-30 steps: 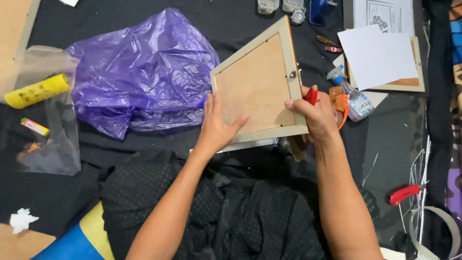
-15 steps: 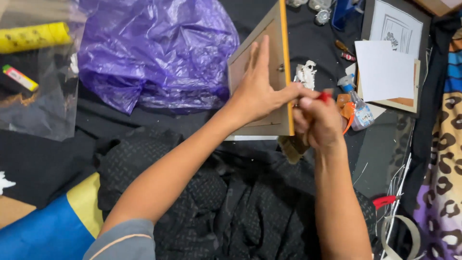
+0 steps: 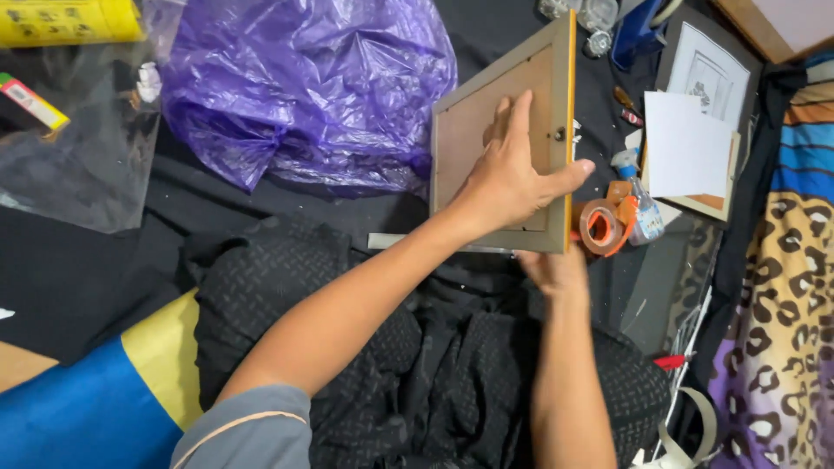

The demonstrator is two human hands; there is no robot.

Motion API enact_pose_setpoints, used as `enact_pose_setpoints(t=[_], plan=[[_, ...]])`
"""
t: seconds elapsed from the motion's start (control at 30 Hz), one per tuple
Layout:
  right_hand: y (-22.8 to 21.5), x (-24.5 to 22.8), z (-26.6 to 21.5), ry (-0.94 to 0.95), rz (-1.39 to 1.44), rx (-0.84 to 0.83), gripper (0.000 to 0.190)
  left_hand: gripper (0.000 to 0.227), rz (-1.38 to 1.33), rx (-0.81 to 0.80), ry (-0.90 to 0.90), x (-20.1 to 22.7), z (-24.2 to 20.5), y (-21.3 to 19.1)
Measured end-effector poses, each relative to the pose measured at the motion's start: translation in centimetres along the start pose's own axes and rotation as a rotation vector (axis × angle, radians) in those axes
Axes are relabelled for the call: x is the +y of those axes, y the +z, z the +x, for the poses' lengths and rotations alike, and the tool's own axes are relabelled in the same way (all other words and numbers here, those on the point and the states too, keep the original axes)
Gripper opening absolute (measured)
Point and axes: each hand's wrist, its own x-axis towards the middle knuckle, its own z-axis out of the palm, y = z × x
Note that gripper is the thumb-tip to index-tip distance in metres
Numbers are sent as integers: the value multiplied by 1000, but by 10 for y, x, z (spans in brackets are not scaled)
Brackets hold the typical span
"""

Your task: The person is assembling a picture frame by placing a wooden backing, trimming it with a utility knife, securing it with a power drill, and cleaning it with a brush.

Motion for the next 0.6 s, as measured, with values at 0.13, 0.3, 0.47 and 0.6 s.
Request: enact_pose_setpoints(t=[0.13,0.3,0.47,0.6], plan=[[3,15,18,22,-240,28,30,111,-25,31,-11,1,-6,1],[0,38,18,135,-690,186,32,111,-11,64,38,-6,-5,2],[-73,31,36,129,-275,294,22,127,-228,-72,-160,12,-9,-25],[-59,34,55,184,-809,231,15,121,-196,-92,-137,18,-11,-28]])
